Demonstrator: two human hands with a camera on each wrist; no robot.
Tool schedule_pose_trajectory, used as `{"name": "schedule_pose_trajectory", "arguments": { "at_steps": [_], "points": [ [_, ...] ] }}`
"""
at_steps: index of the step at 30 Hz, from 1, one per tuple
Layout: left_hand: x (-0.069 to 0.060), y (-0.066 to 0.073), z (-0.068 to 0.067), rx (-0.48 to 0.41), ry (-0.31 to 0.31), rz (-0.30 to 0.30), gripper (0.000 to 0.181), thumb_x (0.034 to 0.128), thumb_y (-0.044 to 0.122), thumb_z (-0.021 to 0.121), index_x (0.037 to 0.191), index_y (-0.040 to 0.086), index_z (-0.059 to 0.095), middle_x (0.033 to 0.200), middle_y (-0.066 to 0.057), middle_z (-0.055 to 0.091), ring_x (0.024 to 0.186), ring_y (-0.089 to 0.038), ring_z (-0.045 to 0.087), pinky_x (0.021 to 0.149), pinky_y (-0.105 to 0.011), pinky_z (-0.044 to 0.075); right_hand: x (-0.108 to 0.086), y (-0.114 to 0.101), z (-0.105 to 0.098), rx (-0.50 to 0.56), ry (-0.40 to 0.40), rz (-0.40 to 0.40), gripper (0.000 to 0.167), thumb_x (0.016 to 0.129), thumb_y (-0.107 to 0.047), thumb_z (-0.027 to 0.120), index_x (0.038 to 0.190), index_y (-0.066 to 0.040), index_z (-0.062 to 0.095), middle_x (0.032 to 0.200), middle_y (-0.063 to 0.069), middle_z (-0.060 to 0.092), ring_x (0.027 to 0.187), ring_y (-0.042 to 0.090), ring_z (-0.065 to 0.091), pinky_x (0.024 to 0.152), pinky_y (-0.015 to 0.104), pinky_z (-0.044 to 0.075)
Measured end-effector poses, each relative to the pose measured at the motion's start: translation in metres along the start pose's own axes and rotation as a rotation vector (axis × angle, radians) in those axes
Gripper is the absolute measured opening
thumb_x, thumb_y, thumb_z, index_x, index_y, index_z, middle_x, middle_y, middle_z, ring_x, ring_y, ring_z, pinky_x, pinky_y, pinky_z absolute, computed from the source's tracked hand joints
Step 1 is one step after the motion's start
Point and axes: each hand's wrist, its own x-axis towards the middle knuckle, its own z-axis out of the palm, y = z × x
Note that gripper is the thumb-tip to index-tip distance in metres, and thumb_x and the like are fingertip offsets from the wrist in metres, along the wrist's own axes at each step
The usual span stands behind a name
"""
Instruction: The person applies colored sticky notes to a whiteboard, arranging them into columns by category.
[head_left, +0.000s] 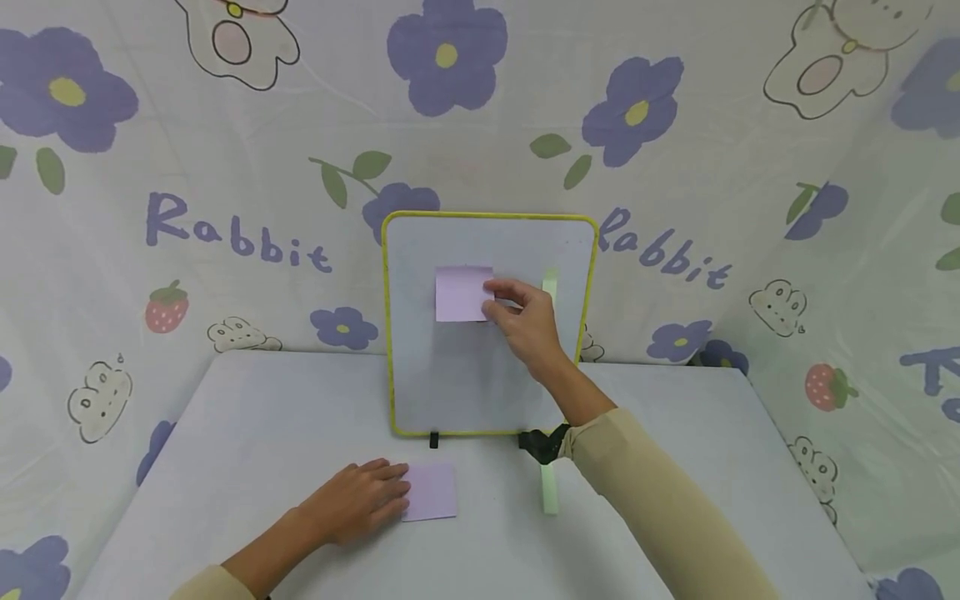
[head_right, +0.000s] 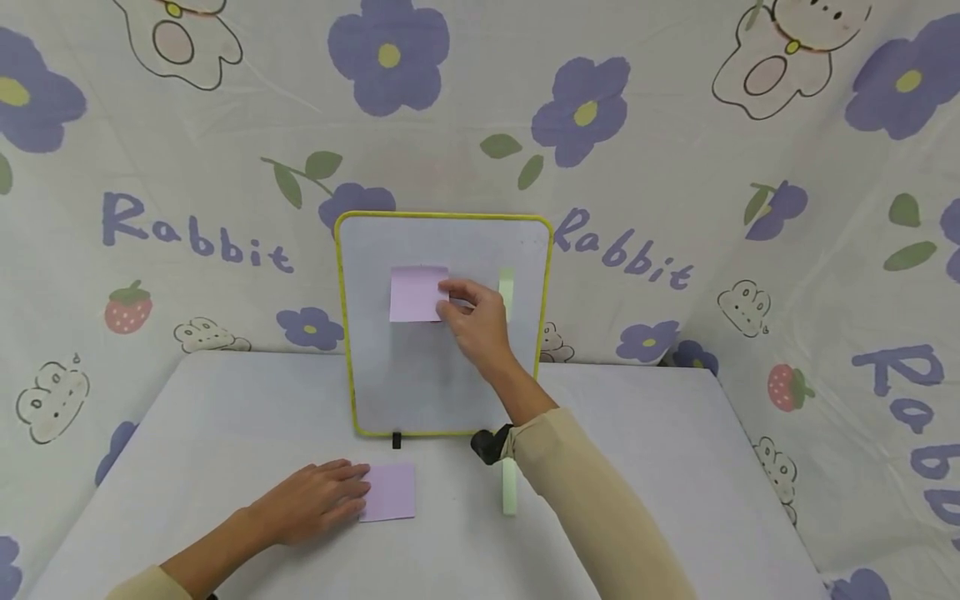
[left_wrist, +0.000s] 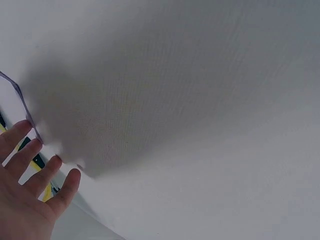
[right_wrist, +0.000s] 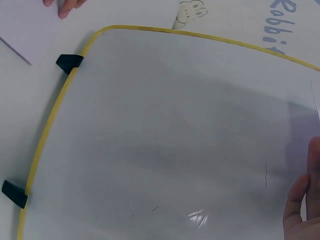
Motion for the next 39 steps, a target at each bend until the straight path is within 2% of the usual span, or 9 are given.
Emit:
{"name": "schedule_pose_trajectory", "arguments": {
  "at_steps": [5, 9, 12, 15, 18, 21, 24, 30, 39],
  "points": [
    [0.004, 0.001, -0.011, -0.017, -0.025, 0.0, 0.037, 0.1039, 0.035, 0.049, 0.123, 0.011, 0.07, 0.138, -0.014, 0.06, 0.124, -0.033, 0.058, 0.09, -0.053, 0.052, 0.0, 0.0, 0.0, -0.006, 0.003, 0.017, 0.027, 0.09, 0.002, 0.068, 0.117, 0.001, 0.069, 0.122, 0.012, 0.066, 0.112, 0.023, 0.065, 0.086, 0.027, 0.054],
    [0.017, 0.005, -0.035, -0.027, 0.022, 0.006, 0.037, 0.1042, 0.034, 0.05, 0.122, 0.011, 0.071, 0.137, -0.014, 0.06, 0.12, -0.03, 0.062, 0.091, -0.051, 0.052, 0.0, 0.001, 0.0, -0.008, 0.006, 0.022, 0.027, 0.09, 0.002, 0.068, 0.117, 0.001, 0.069, 0.122, 0.012, 0.066, 0.114, 0.022, 0.064, 0.088, 0.028, 0.054],
    [0.033, 0.011, -0.068, -0.036, 0.167, 0.045, 0.031, 0.1029, 0.03, 0.054, 0.115, 0.01, 0.075, 0.124, -0.009, 0.068, 0.11, -0.026, 0.067, 0.09, -0.047, 0.053, 0.001, 0.002, 0.0, -0.01, 0.009, 0.025, 0.027, 0.09, 0.002, 0.068, 0.116, 0.001, 0.07, 0.122, 0.012, 0.066, 0.114, 0.021, 0.064, 0.088, 0.027, 0.053],
    [0.051, 0.017, -0.105, -0.012, 0.381, 0.1, 0.026, 0.0998, 0.024, 0.059, 0.111, 0.008, 0.076, 0.112, -0.008, 0.073, 0.103, -0.025, 0.069, 0.089, -0.044, 0.054, 0.001, 0.002, 0.0, -0.015, 0.009, 0.028, 0.027, 0.09, 0.002, 0.068, 0.117, 0.001, 0.07, 0.122, 0.012, 0.065, 0.114, 0.021, 0.063, 0.088, 0.028, 0.053],
    [0.069, 0.019, -0.135, 0.039, 0.56, 0.108, 0.028, 0.0973, 0.019, 0.061, 0.119, 0.004, 0.072, 0.118, -0.01, 0.071, 0.108, -0.027, 0.067, 0.091, -0.044, 0.053, 0.0, 0.001, 0.0, -0.014, 0.008, 0.036, 0.027, 0.09, 0.001, 0.068, 0.117, 0.001, 0.07, 0.123, 0.012, 0.065, 0.115, 0.021, 0.063, 0.089, 0.028, 0.053],
    [0.086, 0.019, -0.155, 0.105, 0.646, 0.093, 0.038, 0.0953, 0.015, 0.06, 0.13, 0.001, 0.064, 0.132, -0.013, 0.064, 0.121, -0.03, 0.06, 0.098, -0.047, 0.049, 0.0, 0.001, 0.0, -0.012, 0.011, 0.046, 0.027, 0.091, 0.001, 0.067, 0.117, 0.001, 0.07, 0.124, 0.012, 0.065, 0.115, 0.021, 0.063, 0.089, 0.029, 0.053],
    [0.099, 0.015, -0.164, 0.192, 0.639, 0.072, 0.046, 0.0956, 0.014, 0.058, 0.139, 0.0, 0.056, 0.143, -0.013, 0.055, 0.134, -0.03, 0.05, 0.104, -0.049, 0.043, 0.0, 0.001, 0.001, -0.009, 0.017, 0.053, 0.026, 0.091, 0.001, 0.067, 0.117, 0.0, 0.07, 0.124, 0.012, 0.065, 0.115, 0.021, 0.063, 0.089, 0.029, 0.054],
    [0.117, 0.007, -0.167, 0.358, 0.571, 0.014, 0.05, 0.0989, 0.019, 0.053, 0.146, 0.004, 0.049, 0.153, -0.009, 0.045, 0.145, -0.028, 0.034, 0.113, -0.057, 0.029, -0.001, 0.001, 0.003, -0.01, 0.023, 0.048, 0.026, 0.091, 0.001, 0.067, 0.116, 0.0, 0.07, 0.123, 0.011, 0.066, 0.115, 0.021, 0.063, 0.082, 0.024, 0.054],
    [0.129, 0.001, -0.165, 0.511, 0.548, -0.034, 0.052, 0.0987, 0.02, 0.053, 0.149, 0.007, 0.046, 0.156, -0.006, 0.041, 0.146, -0.026, 0.033, 0.113, -0.061, 0.026, -0.001, 0.001, 0.002, -0.012, 0.012, 0.047, 0.025, 0.092, 0.001, 0.065, 0.117, 0.001, 0.07, 0.123, 0.012, 0.065, 0.113, 0.022, 0.063, 0.08, 0.023, 0.054]
  ]
}}
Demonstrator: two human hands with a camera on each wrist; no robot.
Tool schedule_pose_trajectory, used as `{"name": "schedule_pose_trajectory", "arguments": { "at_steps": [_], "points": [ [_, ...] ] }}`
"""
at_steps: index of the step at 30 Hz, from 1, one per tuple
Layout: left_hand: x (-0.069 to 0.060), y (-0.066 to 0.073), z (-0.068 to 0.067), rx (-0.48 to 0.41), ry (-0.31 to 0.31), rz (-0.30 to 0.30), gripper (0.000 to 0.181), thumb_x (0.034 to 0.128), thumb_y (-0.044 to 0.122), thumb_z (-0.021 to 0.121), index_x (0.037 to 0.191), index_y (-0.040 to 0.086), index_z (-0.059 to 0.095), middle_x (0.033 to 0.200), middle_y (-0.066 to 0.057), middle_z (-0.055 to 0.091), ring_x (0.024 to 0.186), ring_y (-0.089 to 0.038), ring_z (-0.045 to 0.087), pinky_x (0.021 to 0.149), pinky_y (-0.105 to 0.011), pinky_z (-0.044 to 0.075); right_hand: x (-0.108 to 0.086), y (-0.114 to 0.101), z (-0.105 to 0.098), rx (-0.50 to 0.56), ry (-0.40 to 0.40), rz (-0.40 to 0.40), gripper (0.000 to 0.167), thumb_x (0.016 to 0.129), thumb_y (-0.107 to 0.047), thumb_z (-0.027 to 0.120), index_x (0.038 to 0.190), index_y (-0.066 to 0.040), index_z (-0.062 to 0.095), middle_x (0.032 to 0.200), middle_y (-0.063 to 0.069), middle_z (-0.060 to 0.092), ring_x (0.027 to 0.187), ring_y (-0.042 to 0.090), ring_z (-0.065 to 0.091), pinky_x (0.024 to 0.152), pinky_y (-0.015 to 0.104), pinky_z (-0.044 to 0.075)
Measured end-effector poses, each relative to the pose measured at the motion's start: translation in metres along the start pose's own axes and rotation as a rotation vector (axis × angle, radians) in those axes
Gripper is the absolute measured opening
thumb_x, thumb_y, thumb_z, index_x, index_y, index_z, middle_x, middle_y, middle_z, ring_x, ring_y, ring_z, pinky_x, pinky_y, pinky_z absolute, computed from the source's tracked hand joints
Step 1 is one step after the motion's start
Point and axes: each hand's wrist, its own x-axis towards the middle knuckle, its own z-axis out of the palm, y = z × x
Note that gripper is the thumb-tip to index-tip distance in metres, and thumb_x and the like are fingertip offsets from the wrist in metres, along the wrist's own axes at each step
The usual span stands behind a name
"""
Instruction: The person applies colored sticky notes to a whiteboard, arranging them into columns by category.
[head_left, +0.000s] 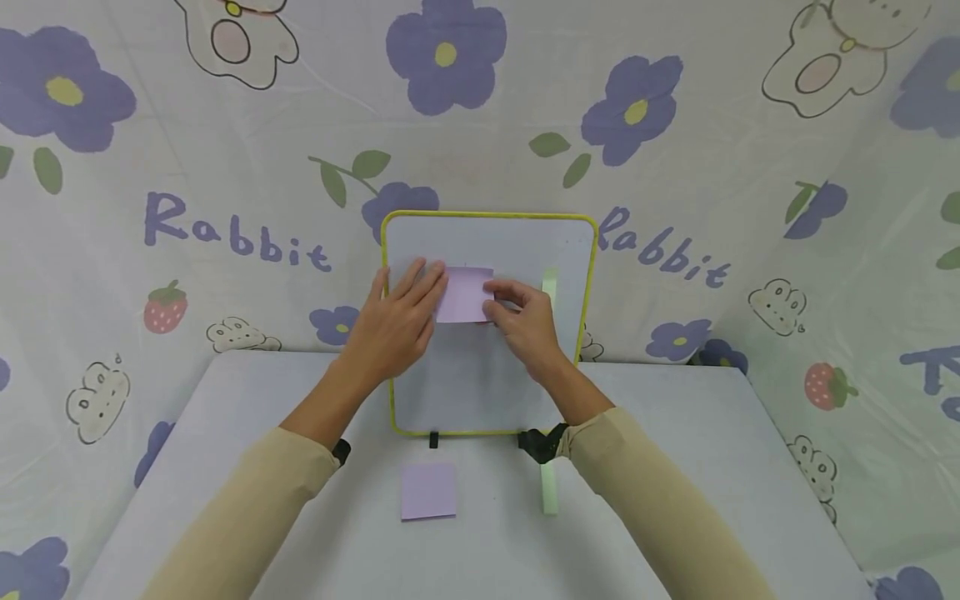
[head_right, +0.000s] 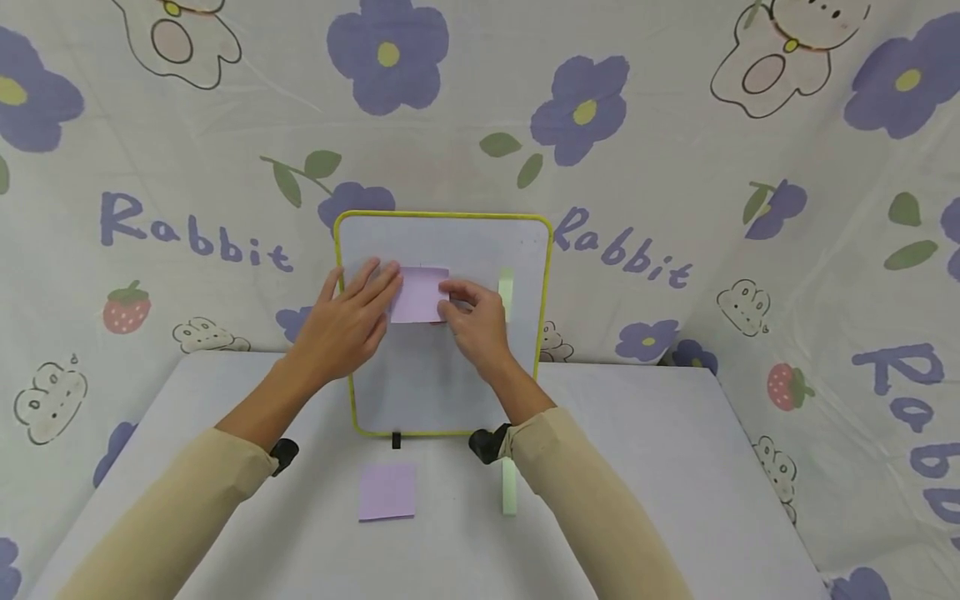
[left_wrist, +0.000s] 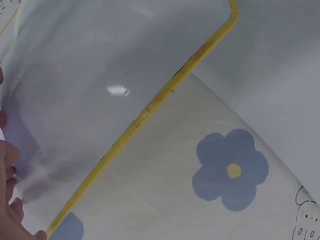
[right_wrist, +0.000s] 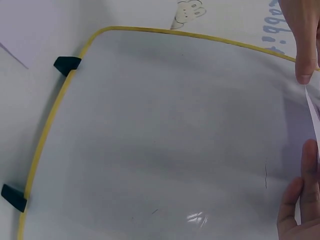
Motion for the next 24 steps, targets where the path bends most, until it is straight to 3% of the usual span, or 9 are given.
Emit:
{"name": "schedule_pose_trajectory", "arguments": {
  "at_steps": [6, 9, 11, 14, 17, 19, 21, 24],
  "points": [
    [-0.001, 0.002, 0.002, 0.073, -0.01, -0.007, 0.056, 0.0976, 0.022, 0.054, 0.151, 0.008, 0.044, 0.157, -0.004, 0.039, 0.147, -0.026, 0.031, 0.111, -0.062, 0.026, 0.0, -0.001, 0.0, 0.004, -0.007, -0.002, 0.024, 0.093, 0.0, 0.064, 0.116, 0.001, 0.069, 0.121, 0.012, 0.065, 0.109, 0.021, 0.064, 0.077, 0.023, 0.054],
    [-0.002, 0.002, 0.005, 0.099, -0.004, -0.002, 0.057, 0.097, 0.023, 0.054, 0.151, 0.008, 0.043, 0.158, -0.004, 0.038, 0.147, -0.026, 0.031, 0.111, -0.063, 0.026, -0.003, -0.001, 0.002, -0.095, 0.017, -0.055, 0.022, 0.095, -0.003, 0.061, 0.115, 0.001, 0.069, 0.116, 0.012, 0.068, 0.094, 0.022, 0.068, 0.075, 0.029, 0.056],
    [-0.002, 0.001, 0.007, 0.11, 0.009, 0.002, 0.058, 0.0964, 0.022, 0.054, 0.151, 0.008, 0.043, 0.158, -0.004, 0.037, 0.146, -0.026, 0.032, 0.111, -0.063, 0.026, -0.006, -0.002, 0.004, -0.264, 0.069, -0.152, 0.022, 0.096, -0.006, 0.059, 0.114, 0.0, 0.071, 0.111, 0.011, 0.071, 0.083, 0.021, 0.07, 0.07, 0.033, 0.057],
    [-0.004, 0.0, 0.009, 0.121, 0.035, 0.005, 0.058, 0.0951, 0.021, 0.055, 0.15, 0.007, 0.044, 0.158, -0.004, 0.038, 0.145, -0.026, 0.034, 0.11, -0.063, 0.027, -0.01, -0.002, 0.008, -0.643, 0.182, -0.386, 0.023, 0.094, -0.01, 0.058, 0.111, -0.001, 0.072, 0.105, 0.011, 0.073, 0.07, 0.021, 0.068, 0.06, 0.037, 0.055],
    [-0.005, 0.0, 0.01, 0.128, 0.043, 0.006, 0.058, 0.0945, 0.021, 0.055, 0.15, 0.007, 0.045, 0.158, -0.004, 0.037, 0.145, -0.026, 0.033, 0.109, -0.063, 0.028, -0.011, 0.001, 0.009, -0.989, 0.253, -0.674, 0.026, 0.092, -0.01, 0.061, 0.114, 0.0, 0.071, 0.109, 0.013, 0.073, 0.081, 0.025, 0.069, 0.065, 0.04, 0.054],
    [-0.005, 0.0, 0.012, 0.138, 0.031, 0.005, 0.059, 0.0947, 0.022, 0.055, 0.15, 0.007, 0.044, 0.159, -0.004, 0.036, 0.146, -0.027, 0.032, 0.11, -0.063, 0.027, -0.01, 0.004, 0.009, -1.168, 0.233, -0.848, 0.032, 0.091, -0.011, 0.062, 0.121, 0.0, 0.068, 0.119, 0.014, 0.069, 0.098, 0.028, 0.068, 0.076, 0.041, 0.054],
    [-0.005, 0.0, 0.012, 0.151, 0.014, 0.006, 0.06, 0.0947, 0.023, 0.056, 0.151, 0.008, 0.042, 0.16, -0.004, 0.034, 0.147, -0.027, 0.03, 0.11, -0.063, 0.026, -0.008, 0.007, 0.008, -1.306, 0.164, -0.971, 0.042, 0.091, -0.013, 0.063, 0.131, 0.0, 0.063, 0.134, 0.013, 0.062, 0.123, 0.029, 0.058, 0.095, 0.042, 0.049],
    [-0.005, 0.001, 0.015, 0.164, -0.001, 0.008, 0.063, 0.0938, 0.024, 0.058, 0.153, 0.008, 0.04, 0.161, -0.004, 0.032, 0.147, -0.027, 0.029, 0.111, -0.064, 0.026, -0.004, 0.008, 0.004, -1.464, 0.028, -1.02, 0.056, 0.092, -0.017, 0.063, 0.145, -0.003, 0.05, 0.153, 0.009, 0.045, 0.145, 0.027, 0.035, 0.115, 0.044, 0.03]
  ]
}}
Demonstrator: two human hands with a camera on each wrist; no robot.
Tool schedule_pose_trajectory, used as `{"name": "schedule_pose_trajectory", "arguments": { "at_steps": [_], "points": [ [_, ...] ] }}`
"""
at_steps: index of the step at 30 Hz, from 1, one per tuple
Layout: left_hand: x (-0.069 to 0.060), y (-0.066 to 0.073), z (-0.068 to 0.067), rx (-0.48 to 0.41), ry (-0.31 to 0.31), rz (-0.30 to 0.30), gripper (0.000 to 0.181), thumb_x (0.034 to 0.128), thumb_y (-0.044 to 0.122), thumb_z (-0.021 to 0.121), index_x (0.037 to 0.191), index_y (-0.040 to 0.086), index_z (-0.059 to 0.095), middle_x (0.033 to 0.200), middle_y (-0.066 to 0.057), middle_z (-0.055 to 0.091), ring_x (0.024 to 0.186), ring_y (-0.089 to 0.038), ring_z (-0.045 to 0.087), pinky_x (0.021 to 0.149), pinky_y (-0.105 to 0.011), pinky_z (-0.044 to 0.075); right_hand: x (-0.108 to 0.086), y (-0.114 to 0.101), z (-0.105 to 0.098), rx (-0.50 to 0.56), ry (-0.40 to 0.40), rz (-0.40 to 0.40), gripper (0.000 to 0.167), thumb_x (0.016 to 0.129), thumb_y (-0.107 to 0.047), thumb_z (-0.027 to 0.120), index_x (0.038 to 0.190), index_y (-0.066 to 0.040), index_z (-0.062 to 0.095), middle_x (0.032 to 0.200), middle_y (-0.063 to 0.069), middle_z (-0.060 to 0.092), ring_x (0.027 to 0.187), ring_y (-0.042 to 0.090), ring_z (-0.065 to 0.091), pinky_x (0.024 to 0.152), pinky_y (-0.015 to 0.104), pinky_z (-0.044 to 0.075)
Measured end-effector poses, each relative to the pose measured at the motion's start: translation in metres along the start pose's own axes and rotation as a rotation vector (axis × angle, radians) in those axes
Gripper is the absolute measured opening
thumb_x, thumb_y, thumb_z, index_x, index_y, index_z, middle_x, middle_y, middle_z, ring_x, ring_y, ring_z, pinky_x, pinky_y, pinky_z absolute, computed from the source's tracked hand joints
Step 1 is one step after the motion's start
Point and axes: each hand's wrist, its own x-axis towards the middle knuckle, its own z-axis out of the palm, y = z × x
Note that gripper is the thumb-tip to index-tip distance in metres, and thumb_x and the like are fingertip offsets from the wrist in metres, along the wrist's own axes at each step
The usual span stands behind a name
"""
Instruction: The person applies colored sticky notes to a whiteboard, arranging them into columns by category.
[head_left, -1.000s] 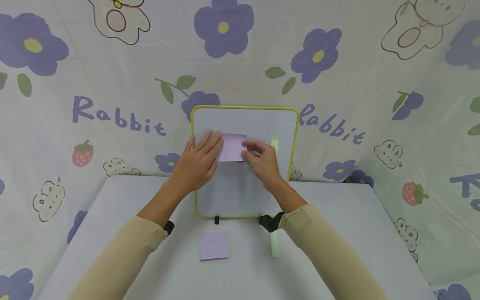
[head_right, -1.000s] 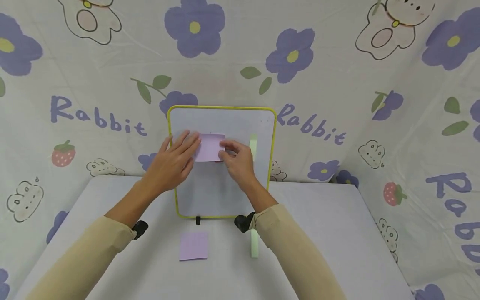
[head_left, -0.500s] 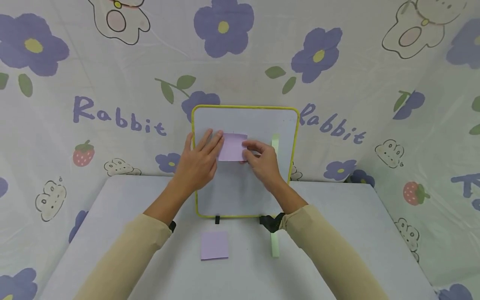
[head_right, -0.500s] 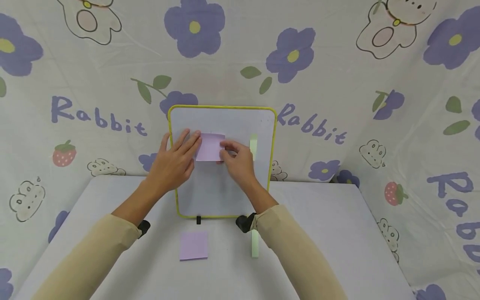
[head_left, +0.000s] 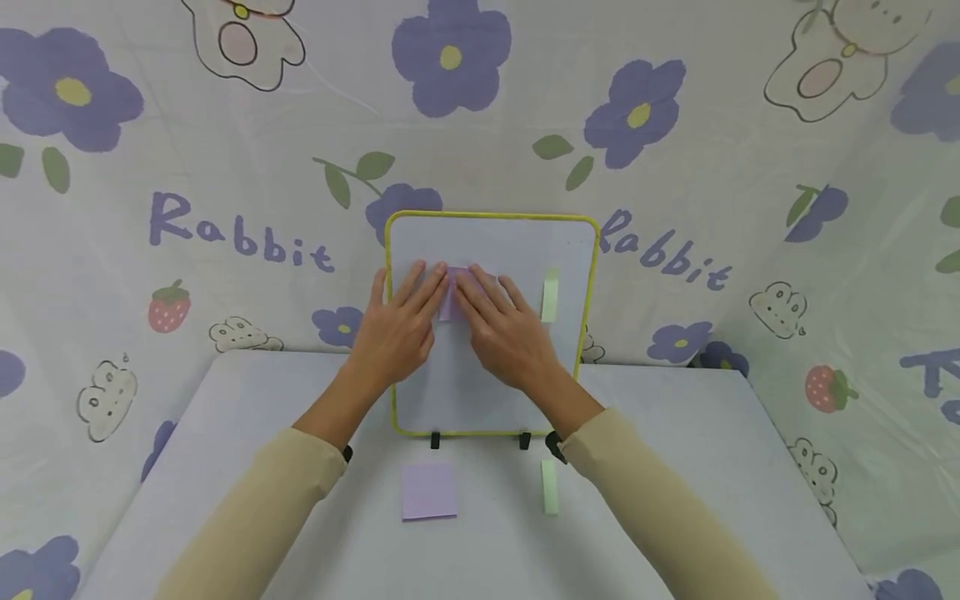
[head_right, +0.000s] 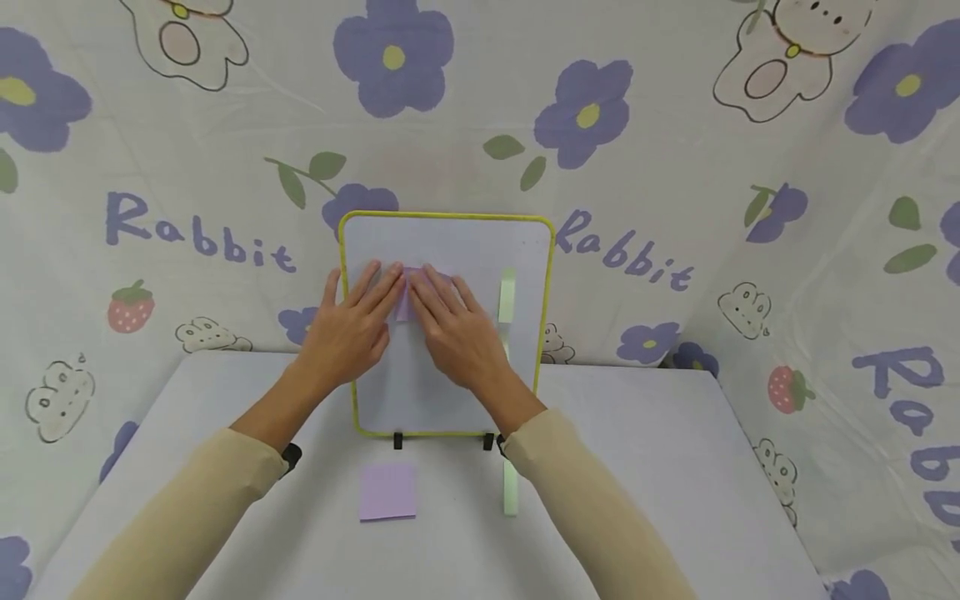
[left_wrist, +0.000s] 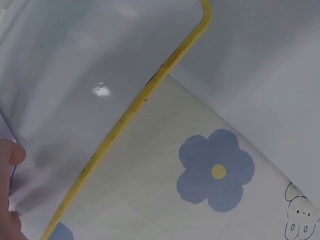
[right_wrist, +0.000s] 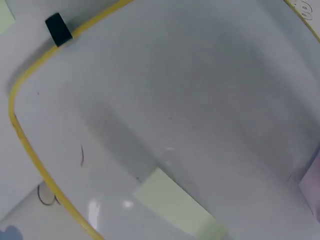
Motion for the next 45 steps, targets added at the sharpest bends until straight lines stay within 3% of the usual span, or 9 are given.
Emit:
{"name": "schedule_pose_trajectory", "arguments": {
  "at_steps": [4, 10, 17, 25, 34, 45],
  "points": [
    [0.001, 0.001, 0.003, -0.003, -0.001, 0.002, 0.066, 0.0929, 0.023, 0.058, 0.154, 0.008, 0.038, 0.161, -0.003, 0.031, 0.148, -0.026, 0.028, 0.111, -0.064, 0.026, 0.002, 0.008, -0.002, -0.068, -0.156, -0.049, 0.068, 0.093, -0.023, 0.063, 0.154, -0.007, 0.036, 0.162, 0.006, 0.029, 0.152, 0.025, 0.016, 0.121, 0.046, 0.012],
    [0.001, 0.002, 0.005, 0.0, 0.002, -0.008, 0.067, 0.0925, 0.023, 0.057, 0.154, 0.009, 0.036, 0.161, -0.002, 0.031, 0.148, -0.025, 0.028, 0.111, -0.064, 0.026, 0.005, 0.016, -0.005, -0.106, -0.257, -0.086, 0.072, 0.094, -0.028, 0.061, 0.156, -0.008, 0.031, 0.164, 0.004, 0.023, 0.153, 0.025, 0.012, 0.121, 0.049, 0.01],
    [0.001, 0.001, 0.004, 0.002, -0.038, -0.022, 0.069, 0.0923, 0.025, 0.059, 0.155, 0.009, 0.035, 0.162, -0.002, 0.028, 0.149, -0.025, 0.027, 0.111, -0.064, 0.024, 0.003, 0.022, -0.005, -0.077, -0.273, -0.061, 0.071, 0.094, -0.026, 0.062, 0.156, -0.009, 0.033, 0.164, 0.003, 0.025, 0.152, 0.025, 0.013, 0.121, 0.049, 0.01],
    [0.002, 0.001, 0.005, -0.01, -0.026, -0.028, 0.068, 0.0927, 0.029, 0.061, 0.154, 0.009, 0.037, 0.162, -0.002, 0.03, 0.148, -0.025, 0.028, 0.11, -0.064, 0.026, -0.005, 0.032, -0.003, -0.068, -0.281, -0.048, 0.074, 0.092, -0.027, 0.064, 0.156, -0.009, 0.032, 0.164, 0.004, 0.023, 0.153, 0.025, 0.012, 0.121, 0.05, 0.007],
    [0.003, 0.0, 0.007, -0.031, -0.033, -0.036, 0.068, 0.0939, 0.028, 0.059, 0.155, 0.009, 0.036, 0.163, -0.001, 0.027, 0.149, -0.025, 0.026, 0.111, -0.064, 0.024, -0.015, 0.044, -0.004, -0.08, -0.27, -0.048, 0.07, 0.094, -0.027, 0.062, 0.155, -0.009, 0.034, 0.163, 0.003, 0.026, 0.152, 0.025, 0.014, 0.121, 0.05, 0.011],
    [0.001, -0.002, 0.008, -0.045, -0.032, -0.04, 0.067, 0.0939, 0.027, 0.059, 0.154, 0.009, 0.036, 0.163, -0.002, 0.028, 0.149, -0.025, 0.027, 0.11, -0.065, 0.025, -0.018, 0.046, -0.005, -0.067, -0.278, -0.038, 0.071, 0.094, -0.028, 0.063, 0.155, -0.008, 0.034, 0.163, 0.005, 0.026, 0.152, 0.026, 0.014, 0.12, 0.051, 0.011]
  ]
}}
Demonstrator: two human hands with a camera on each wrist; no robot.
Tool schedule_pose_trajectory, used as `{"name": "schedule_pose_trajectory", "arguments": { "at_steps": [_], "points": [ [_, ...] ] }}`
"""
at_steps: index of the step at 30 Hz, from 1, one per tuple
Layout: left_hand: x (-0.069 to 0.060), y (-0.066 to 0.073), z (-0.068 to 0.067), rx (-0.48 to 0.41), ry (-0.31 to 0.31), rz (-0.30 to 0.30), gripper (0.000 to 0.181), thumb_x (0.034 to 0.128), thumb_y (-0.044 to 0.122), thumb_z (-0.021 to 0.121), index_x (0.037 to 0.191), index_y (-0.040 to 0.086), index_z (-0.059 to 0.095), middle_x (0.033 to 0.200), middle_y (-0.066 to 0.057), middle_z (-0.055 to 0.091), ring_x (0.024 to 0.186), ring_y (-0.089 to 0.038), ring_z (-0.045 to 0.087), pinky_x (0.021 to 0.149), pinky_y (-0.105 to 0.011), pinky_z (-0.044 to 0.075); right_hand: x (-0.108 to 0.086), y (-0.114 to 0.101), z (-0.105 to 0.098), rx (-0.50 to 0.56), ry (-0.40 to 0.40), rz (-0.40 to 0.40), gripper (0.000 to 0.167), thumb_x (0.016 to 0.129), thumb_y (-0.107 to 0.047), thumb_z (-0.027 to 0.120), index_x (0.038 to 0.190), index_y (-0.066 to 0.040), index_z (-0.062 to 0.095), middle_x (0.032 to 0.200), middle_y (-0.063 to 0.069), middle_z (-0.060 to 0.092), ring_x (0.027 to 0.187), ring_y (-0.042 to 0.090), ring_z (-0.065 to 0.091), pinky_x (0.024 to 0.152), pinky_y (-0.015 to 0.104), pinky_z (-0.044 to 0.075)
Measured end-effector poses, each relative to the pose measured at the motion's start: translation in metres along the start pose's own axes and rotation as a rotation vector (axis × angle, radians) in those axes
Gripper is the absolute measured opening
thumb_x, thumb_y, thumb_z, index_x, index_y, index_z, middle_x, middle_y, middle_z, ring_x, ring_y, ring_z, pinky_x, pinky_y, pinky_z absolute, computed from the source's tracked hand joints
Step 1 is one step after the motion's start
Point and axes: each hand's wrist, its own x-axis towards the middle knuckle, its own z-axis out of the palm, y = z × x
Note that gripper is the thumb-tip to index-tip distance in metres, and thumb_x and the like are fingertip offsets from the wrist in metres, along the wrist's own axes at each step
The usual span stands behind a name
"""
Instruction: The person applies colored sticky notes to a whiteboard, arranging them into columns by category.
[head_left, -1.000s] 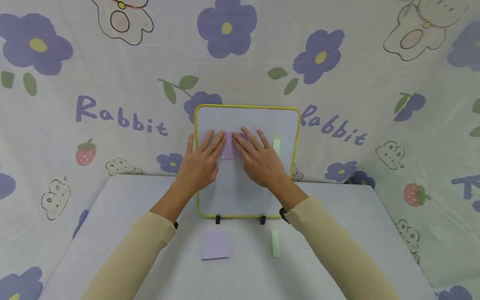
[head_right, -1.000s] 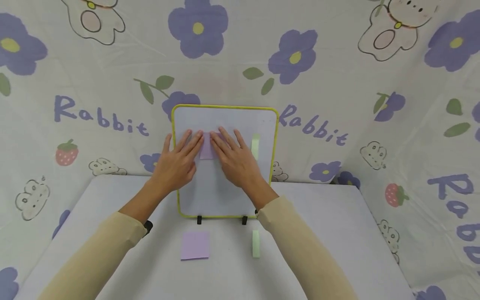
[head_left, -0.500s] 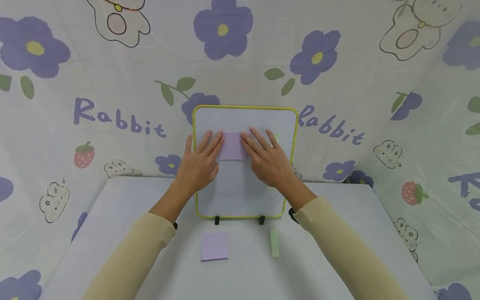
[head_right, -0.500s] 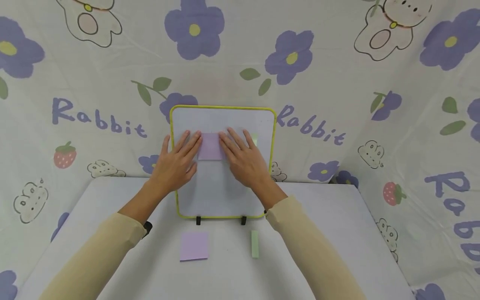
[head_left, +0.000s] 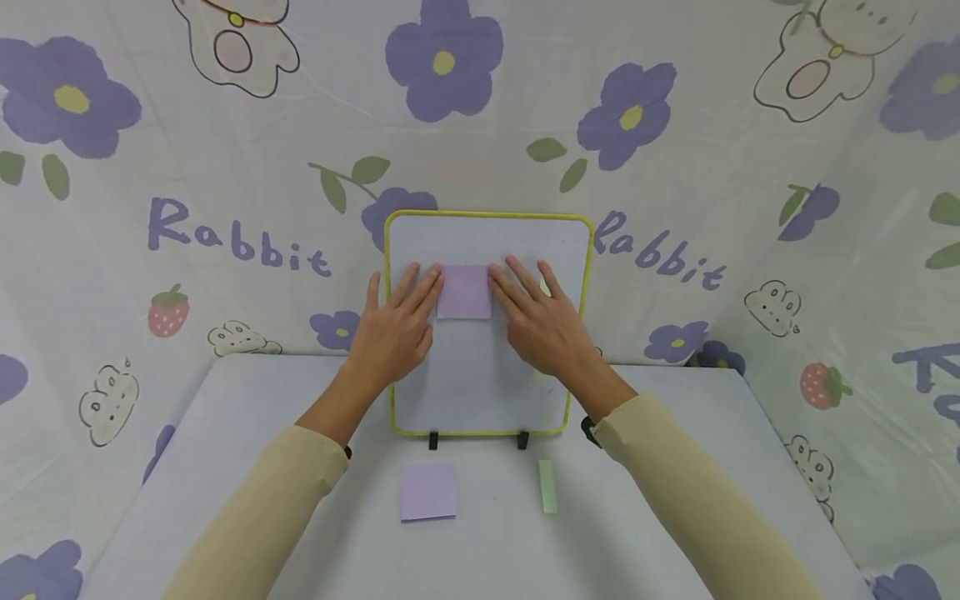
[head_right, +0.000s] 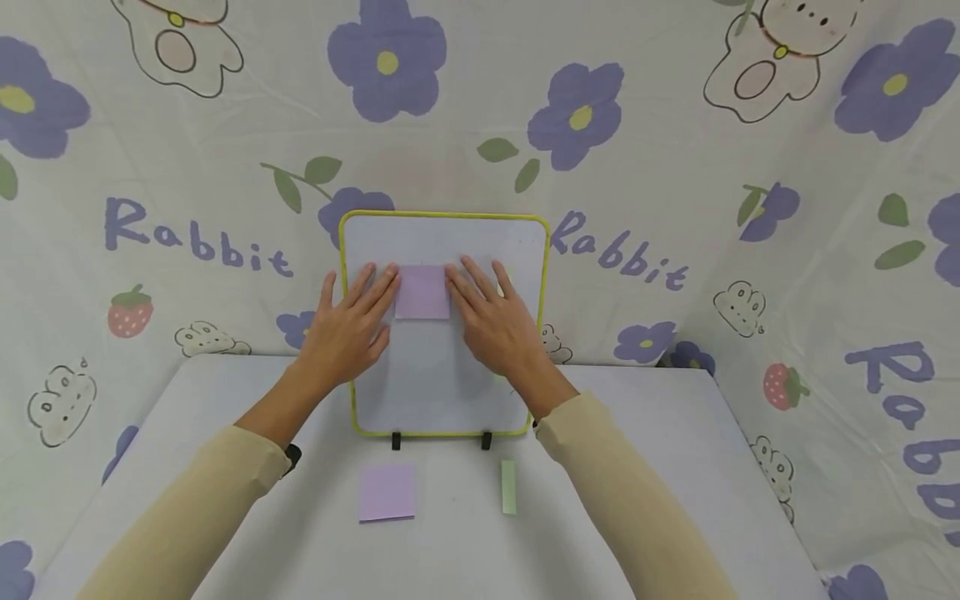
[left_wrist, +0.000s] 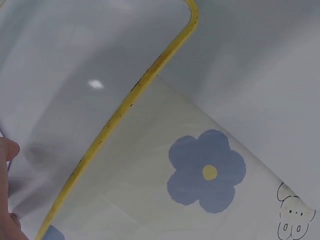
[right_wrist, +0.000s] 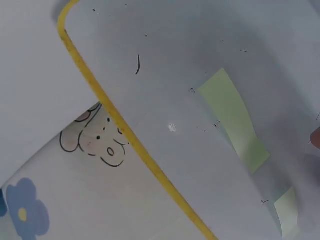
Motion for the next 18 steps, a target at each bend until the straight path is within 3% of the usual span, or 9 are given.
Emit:
{"name": "schedule_pose_trajectory", "arguments": {
  "at_steps": [18],
  "points": [
    [-0.0052, 0.0022, 0.0044, -0.022, 0.063, 0.005, 0.069, 0.091, 0.025, 0.064, 0.153, 0.008, 0.038, 0.162, -0.003, 0.03, 0.147, -0.027, 0.029, 0.109, -0.066, 0.027, -0.0035, -0.0034, 0.0003, 0.028, -0.033, 0.002, 0.077, 0.094, -0.031, 0.064, 0.157, -0.008, 0.028, 0.165, 0.006, 0.02, 0.152, 0.027, 0.014, 0.12, 0.052, 0.011]
  ]
}}
